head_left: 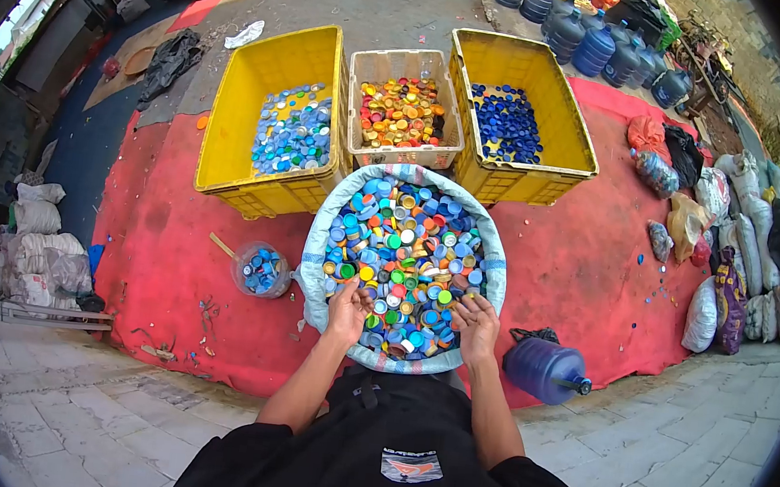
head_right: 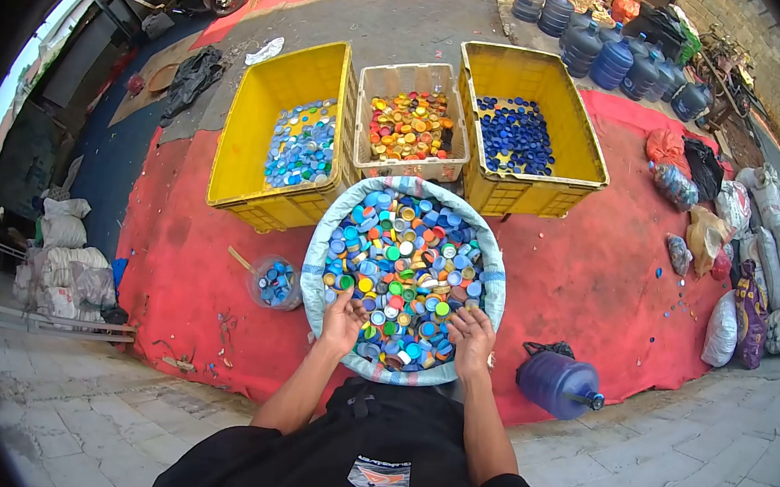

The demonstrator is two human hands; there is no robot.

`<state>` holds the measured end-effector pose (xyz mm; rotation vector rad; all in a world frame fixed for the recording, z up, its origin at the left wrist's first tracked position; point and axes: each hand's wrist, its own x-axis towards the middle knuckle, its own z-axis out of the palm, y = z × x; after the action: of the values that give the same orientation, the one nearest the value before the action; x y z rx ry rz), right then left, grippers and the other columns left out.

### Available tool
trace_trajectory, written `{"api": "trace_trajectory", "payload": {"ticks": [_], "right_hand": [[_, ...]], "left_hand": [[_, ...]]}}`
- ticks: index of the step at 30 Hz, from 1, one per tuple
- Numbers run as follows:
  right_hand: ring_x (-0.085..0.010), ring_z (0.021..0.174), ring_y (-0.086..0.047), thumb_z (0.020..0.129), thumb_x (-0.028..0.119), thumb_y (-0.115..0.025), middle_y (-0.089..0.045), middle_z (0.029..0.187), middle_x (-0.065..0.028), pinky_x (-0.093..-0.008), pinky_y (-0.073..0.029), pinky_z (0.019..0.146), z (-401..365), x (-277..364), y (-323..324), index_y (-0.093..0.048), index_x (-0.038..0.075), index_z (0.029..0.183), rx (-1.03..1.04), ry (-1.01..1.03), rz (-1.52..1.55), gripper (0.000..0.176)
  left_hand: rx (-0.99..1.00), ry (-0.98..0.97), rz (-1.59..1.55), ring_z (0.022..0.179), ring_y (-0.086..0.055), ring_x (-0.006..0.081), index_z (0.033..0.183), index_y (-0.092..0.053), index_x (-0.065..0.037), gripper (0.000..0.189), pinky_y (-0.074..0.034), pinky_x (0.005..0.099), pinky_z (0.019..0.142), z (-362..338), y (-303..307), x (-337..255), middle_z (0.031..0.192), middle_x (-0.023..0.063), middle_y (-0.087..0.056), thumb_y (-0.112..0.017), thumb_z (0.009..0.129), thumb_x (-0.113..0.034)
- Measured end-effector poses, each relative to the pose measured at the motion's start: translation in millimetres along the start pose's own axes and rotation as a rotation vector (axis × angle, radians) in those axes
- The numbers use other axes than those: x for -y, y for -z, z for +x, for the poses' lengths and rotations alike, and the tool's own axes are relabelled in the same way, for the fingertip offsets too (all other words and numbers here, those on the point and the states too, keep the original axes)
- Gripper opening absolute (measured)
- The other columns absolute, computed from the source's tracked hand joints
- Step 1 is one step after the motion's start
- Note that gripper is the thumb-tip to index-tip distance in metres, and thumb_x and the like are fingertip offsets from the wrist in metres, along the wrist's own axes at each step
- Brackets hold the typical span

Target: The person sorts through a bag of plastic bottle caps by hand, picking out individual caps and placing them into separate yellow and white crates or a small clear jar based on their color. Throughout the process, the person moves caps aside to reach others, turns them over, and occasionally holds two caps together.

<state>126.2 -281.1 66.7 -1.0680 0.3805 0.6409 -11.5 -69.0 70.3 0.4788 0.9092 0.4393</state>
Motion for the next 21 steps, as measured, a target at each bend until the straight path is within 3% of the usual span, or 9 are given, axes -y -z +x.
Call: {"api": "trace_trajectory", "payload": {"ticks": [3, 4, 8, 16, 19, 21], "right_hand": [[-0.0204, 0.086, -0.061, 0.085, 0.000, -0.040, -0.062, 0.104, -0.0154, -0.0334, -0.052, 0.071, -5.8, -35.7, -3.4, -0.053, 0.002, 0.108, -0.028, -0.014, -0.202, 0.026], [-0.0161, 0.072, -0.058, 0.084, -0.003, -0.038, -0.061, 0.085, -0.0095, -0.0302, -0.050, 0.061, -6.0, -40.4, -10.6, -0.054, 0.005, 0.091, -0.052, 0.000, -0.217, 0.019], [-0.0141, 0.061, -0.054, 0.077, -0.006, -0.038, -0.054, 0.070, -0.0052, -0.0282, -0.048, 0.054, 5.2, -38.5, -27.5, -0.048, 0.007, 0.078, 0.014, 0.007, -0.230, 0.016], [-0.0128, 0.062, -0.055, 0.078, -0.005, -0.043, -0.057, 0.074, -0.0051, -0.0267, -0.047, 0.053, 15.5, -27.4, -36.2, -0.050, 0.007, 0.082, 0.028, 0.055, -0.221, 0.015], [-0.0119, 0.064, -0.055, 0.080, -0.004, -0.046, -0.058, 0.076, -0.0046, -0.0260, -0.046, 0.054, 11.9, -33.0, -33.9, -0.051, 0.007, 0.084, 0.036, 0.072, -0.285, 0.012], [-0.0114, 0.065, -0.055, 0.081, -0.002, -0.048, -0.059, 0.079, -0.0043, -0.0256, -0.046, 0.055, 10.6, -39.5, -30.1, -0.052, 0.007, 0.085, 0.036, 0.045, -0.300, 0.011]], "left_hand": [[-0.046, -0.004, 0.029, 0.061, -0.049, 0.0144, 0.062, -0.043, -0.013, 0.038, -0.044, 0.0311, 0.059, -21.1, 12.4, 13.8, 0.064, 0.0020, -0.049, -0.060, 0.092, -0.028], [-0.066, -0.010, 0.030, 0.060, -0.048, 0.0146, 0.062, -0.043, -0.012, 0.037, -0.042, 0.0311, 0.057, -20.4, 17.6, 20.4, 0.063, 0.0023, -0.048, -0.060, 0.092, -0.028], [-0.059, 0.036, -0.035, 0.058, -0.049, 0.0135, 0.065, -0.047, -0.011, 0.036, -0.043, 0.0299, 0.055, -20.3, 23.3, 30.4, 0.063, 0.0024, -0.049, -0.061, 0.092, -0.030], [-0.060, 0.012, 0.009, 0.057, -0.051, 0.0096, 0.072, -0.056, -0.008, 0.031, -0.043, 0.0257, 0.053, -18.4, 17.9, 21.7, 0.068, 0.0015, -0.056, -0.063, 0.091, -0.031], [-0.050, -0.071, 0.300, 0.056, -0.050, 0.0083, 0.073, -0.057, -0.007, 0.029, -0.043, 0.0247, 0.053, -8.8, 14.6, 16.5, 0.067, 0.0005, -0.056, -0.063, 0.091, -0.029], [0.005, -0.279, 0.563, 0.056, -0.051, 0.0094, 0.082, -0.061, -0.003, 0.022, -0.043, 0.0249, 0.054, 15.4, 20.7, 22.6, 0.071, 0.0017, -0.060, -0.068, 0.086, -0.023]]}}
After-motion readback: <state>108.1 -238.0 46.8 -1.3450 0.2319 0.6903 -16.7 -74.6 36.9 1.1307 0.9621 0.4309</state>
